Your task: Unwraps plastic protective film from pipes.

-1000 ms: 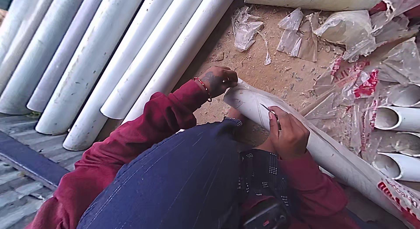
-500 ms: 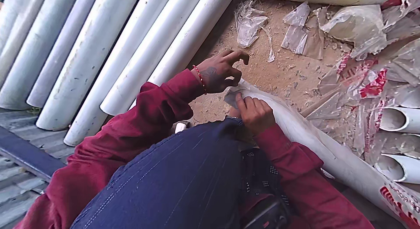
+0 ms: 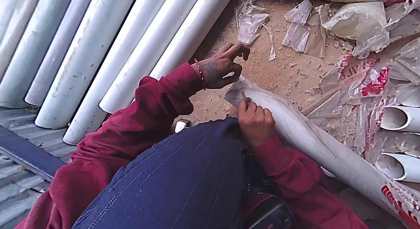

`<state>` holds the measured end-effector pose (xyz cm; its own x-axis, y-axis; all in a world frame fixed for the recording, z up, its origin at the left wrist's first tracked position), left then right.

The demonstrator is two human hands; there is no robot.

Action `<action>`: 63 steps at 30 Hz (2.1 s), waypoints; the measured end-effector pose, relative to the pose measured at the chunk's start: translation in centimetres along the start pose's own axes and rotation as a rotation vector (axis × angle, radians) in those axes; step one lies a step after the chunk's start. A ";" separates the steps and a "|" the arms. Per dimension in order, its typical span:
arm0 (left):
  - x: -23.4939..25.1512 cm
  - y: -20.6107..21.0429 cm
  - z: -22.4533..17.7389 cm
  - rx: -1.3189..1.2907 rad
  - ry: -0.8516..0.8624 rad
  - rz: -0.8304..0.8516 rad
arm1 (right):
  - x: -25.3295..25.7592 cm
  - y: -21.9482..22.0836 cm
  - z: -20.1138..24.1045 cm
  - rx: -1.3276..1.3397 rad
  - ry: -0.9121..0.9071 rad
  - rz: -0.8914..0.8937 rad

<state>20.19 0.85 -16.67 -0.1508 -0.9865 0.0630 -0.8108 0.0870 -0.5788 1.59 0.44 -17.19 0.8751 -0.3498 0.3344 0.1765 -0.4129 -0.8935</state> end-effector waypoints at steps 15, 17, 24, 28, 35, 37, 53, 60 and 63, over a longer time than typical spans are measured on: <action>0.5 1.9 0.4 -0.176 -0.235 -0.030 | 0.7 0.6 -2.0 0.248 0.094 0.173; 1.2 1.8 -0.1 -0.112 -0.356 0.006 | 0.0 0.0 -3.3 0.263 0.106 0.224; 3.2 2.7 1.3 0.063 -0.327 0.023 | -5.7 -1.8 -7.5 0.062 0.039 0.271; 3.1 2.2 2.3 -0.170 -0.315 -0.005 | -10.7 -2.6 -11.2 0.104 0.125 0.336; -1.2 3.0 2.8 -0.661 -0.421 0.228 | -14.1 2.5 -19.2 0.383 0.721 0.076; -1.5 3.2 3.4 -0.683 -0.389 0.201 | -13.8 4.5 -19.9 0.374 0.855 0.217; 4.3 4.6 1.7 -0.121 -0.118 0.107 | -12.1 4.4 -18.1 0.139 0.805 0.418; 5.8 5.2 1.0 -0.370 -0.341 0.050 | -11.8 4.2 -18.2 0.132 0.782 0.353; 4.3 4.5 2.5 -0.619 -0.201 -0.174 | -11.2 4.8 -19.0 0.179 0.816 0.334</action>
<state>17.29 -3.31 -21.08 0.0711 -0.9947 -0.0736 -0.9974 -0.0715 0.0026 -15.91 -13.63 -19.57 0.3135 -0.9447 0.0966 0.0973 -0.0692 -0.9928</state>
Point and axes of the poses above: each hand's wrist, its own x-axis towards the middle knuckle, its own y-axis out of the palm, z = x × y, the point moved 4 cm from there along x, towards the middle knuckle, and after that the axes turned 15 degrees about -x, right-handed, at the moved point
